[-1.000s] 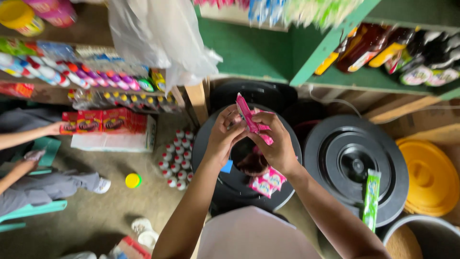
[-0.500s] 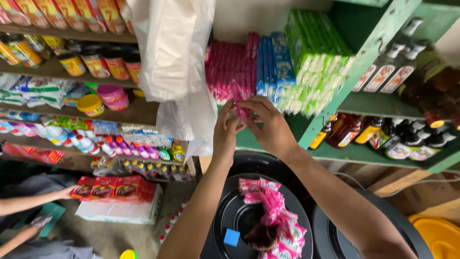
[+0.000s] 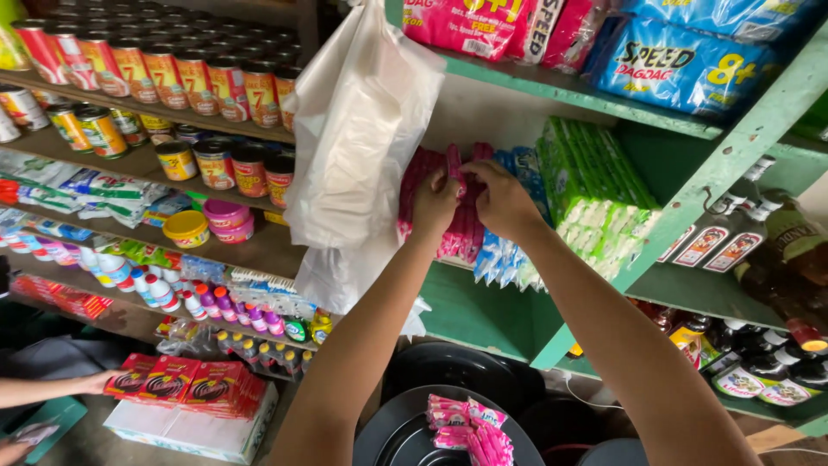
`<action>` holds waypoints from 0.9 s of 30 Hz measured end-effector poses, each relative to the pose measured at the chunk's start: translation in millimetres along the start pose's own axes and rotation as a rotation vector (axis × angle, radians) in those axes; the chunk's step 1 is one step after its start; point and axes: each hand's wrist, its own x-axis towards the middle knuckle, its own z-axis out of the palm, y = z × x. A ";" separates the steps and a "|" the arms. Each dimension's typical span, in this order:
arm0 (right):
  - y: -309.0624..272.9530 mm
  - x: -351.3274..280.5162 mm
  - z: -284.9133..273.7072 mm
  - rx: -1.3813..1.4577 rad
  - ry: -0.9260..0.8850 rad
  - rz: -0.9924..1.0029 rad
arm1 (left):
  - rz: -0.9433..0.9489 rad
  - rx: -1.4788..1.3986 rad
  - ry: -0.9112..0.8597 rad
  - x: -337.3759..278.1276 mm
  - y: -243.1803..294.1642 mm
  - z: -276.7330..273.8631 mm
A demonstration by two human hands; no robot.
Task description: Organizing and counting detergent sachets on a store counter and shelf.
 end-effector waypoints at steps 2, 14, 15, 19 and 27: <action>22.8 10.8 6.4 -0.188 0.031 0.083 | 0.204 0.199 -0.023 24.0 -20.2 -4.2; 60.2 29.4 33.7 -0.621 -0.240 0.397 | 0.304 0.853 -0.002 100.6 -44.6 6.8; 55.8 29.4 31.2 -0.585 -0.221 0.390 | 0.276 0.825 -0.031 101.4 -46.4 5.3; 46.2 30.8 28.4 -0.590 -0.228 0.371 | 0.207 0.836 -0.049 98.9 -37.3 6.4; 45.0 27.0 29.3 -0.572 -0.273 0.370 | 0.303 0.820 -0.053 95.9 -39.5 -0.5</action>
